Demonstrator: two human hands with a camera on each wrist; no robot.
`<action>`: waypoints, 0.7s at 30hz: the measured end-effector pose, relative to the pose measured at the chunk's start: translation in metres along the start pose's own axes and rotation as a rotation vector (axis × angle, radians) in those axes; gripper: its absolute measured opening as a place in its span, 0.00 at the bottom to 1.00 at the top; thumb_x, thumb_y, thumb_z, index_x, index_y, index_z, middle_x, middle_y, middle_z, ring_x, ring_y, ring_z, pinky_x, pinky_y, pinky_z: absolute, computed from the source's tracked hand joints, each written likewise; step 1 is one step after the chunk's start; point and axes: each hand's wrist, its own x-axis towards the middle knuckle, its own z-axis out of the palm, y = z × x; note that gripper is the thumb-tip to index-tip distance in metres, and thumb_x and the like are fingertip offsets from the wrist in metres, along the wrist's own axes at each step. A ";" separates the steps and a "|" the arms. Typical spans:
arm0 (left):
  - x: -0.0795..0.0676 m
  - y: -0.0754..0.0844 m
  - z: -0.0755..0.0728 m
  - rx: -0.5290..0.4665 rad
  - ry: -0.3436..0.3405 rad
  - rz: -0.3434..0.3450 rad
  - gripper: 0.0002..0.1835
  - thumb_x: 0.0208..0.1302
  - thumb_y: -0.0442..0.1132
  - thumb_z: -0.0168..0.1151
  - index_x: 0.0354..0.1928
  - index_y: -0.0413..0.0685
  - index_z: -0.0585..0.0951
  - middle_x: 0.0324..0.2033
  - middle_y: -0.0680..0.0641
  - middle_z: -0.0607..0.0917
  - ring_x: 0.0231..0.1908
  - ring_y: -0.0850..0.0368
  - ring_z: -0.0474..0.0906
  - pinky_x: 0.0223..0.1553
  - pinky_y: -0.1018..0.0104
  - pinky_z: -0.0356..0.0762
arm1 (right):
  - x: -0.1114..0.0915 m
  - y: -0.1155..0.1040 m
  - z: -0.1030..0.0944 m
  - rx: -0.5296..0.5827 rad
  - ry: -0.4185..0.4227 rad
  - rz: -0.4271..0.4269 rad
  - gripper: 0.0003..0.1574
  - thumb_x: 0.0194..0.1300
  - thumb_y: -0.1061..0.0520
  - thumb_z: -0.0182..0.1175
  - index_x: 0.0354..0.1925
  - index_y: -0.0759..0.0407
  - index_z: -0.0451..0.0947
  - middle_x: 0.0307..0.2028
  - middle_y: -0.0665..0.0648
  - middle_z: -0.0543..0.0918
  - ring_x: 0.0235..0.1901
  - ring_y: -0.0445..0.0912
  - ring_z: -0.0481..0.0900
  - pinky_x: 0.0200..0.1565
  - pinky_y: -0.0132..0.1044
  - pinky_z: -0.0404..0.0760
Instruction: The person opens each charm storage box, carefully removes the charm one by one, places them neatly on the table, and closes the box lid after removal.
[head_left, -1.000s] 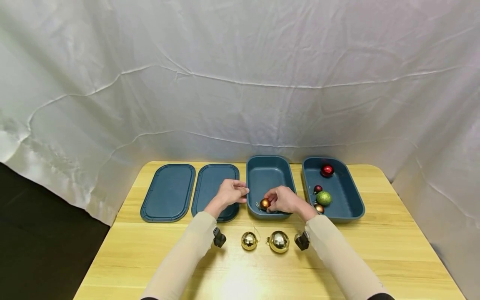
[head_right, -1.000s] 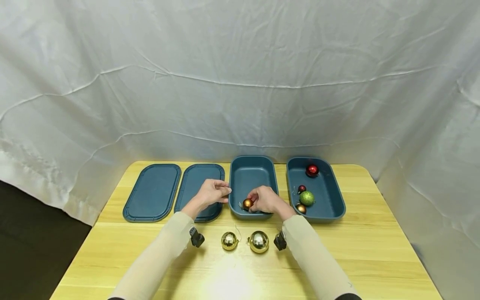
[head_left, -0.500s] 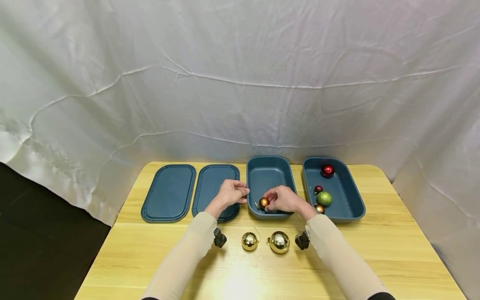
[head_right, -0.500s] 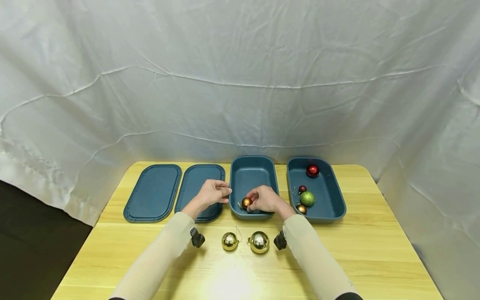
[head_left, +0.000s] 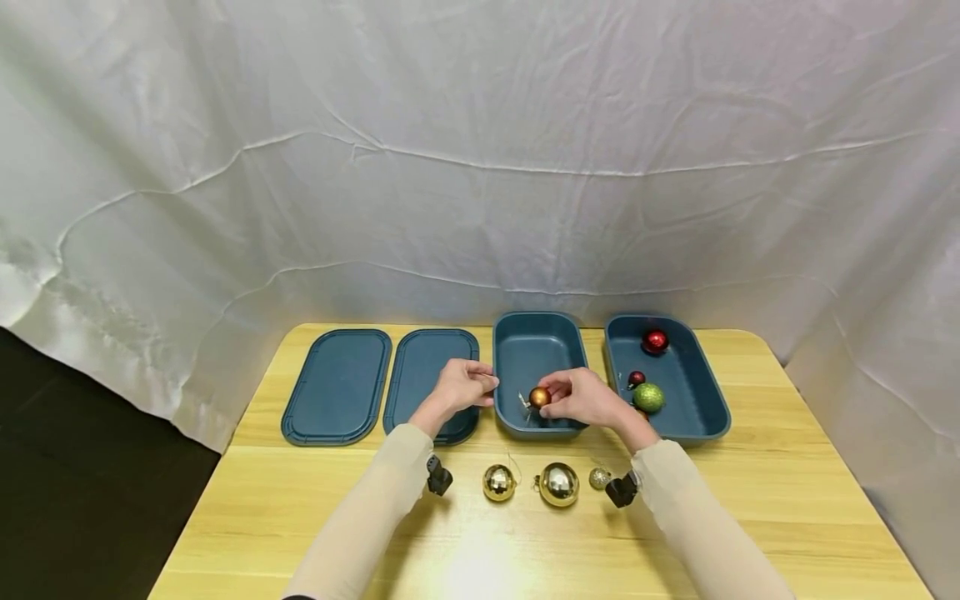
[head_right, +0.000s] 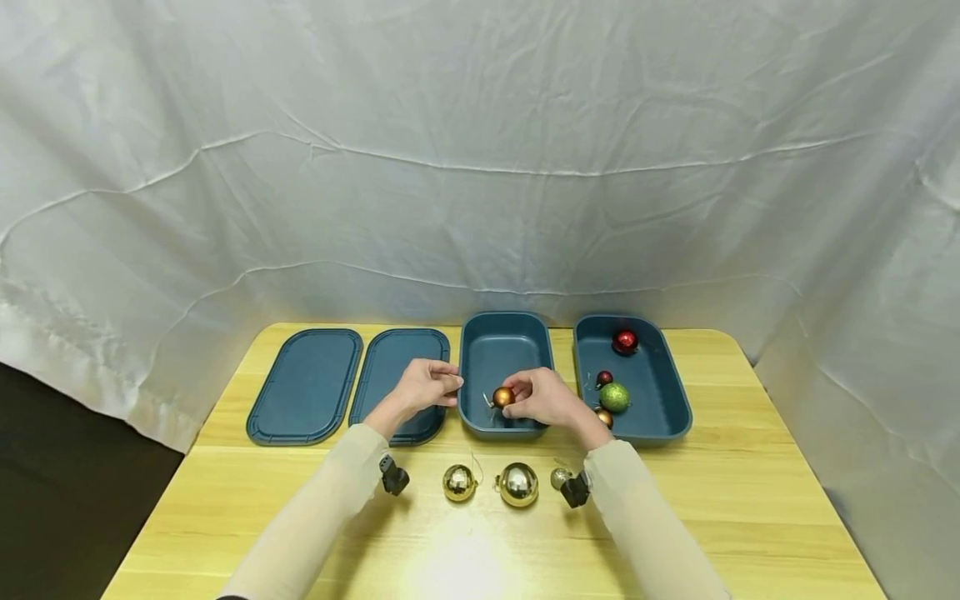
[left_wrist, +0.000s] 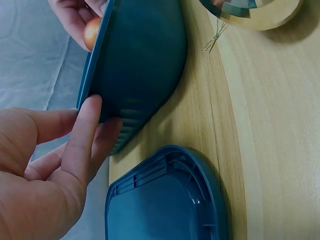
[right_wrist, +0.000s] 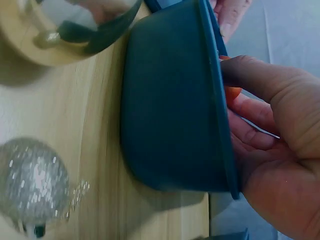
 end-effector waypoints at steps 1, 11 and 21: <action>0.000 0.000 0.000 -0.001 0.001 0.001 0.22 0.73 0.31 0.66 0.66 0.32 0.80 0.52 0.34 0.88 0.43 0.42 0.92 0.42 0.61 0.93 | -0.002 0.000 -0.001 0.003 0.008 0.007 0.25 0.63 0.56 0.76 0.57 0.62 0.86 0.42 0.56 0.89 0.40 0.44 0.85 0.44 0.37 0.86; 0.000 0.000 -0.001 -0.001 0.001 0.012 0.21 0.73 0.31 0.65 0.65 0.33 0.81 0.51 0.34 0.89 0.35 0.53 0.92 0.40 0.64 0.92 | -0.026 0.001 -0.011 0.011 0.066 0.028 0.26 0.63 0.54 0.77 0.58 0.57 0.85 0.40 0.52 0.88 0.40 0.44 0.84 0.41 0.33 0.84; 0.002 -0.001 0.000 0.002 0.002 0.006 0.20 0.74 0.32 0.65 0.65 0.34 0.81 0.51 0.35 0.89 0.36 0.51 0.92 0.39 0.64 0.92 | -0.053 0.002 -0.021 0.006 0.088 0.010 0.27 0.63 0.55 0.76 0.59 0.61 0.84 0.42 0.54 0.88 0.41 0.45 0.85 0.42 0.31 0.86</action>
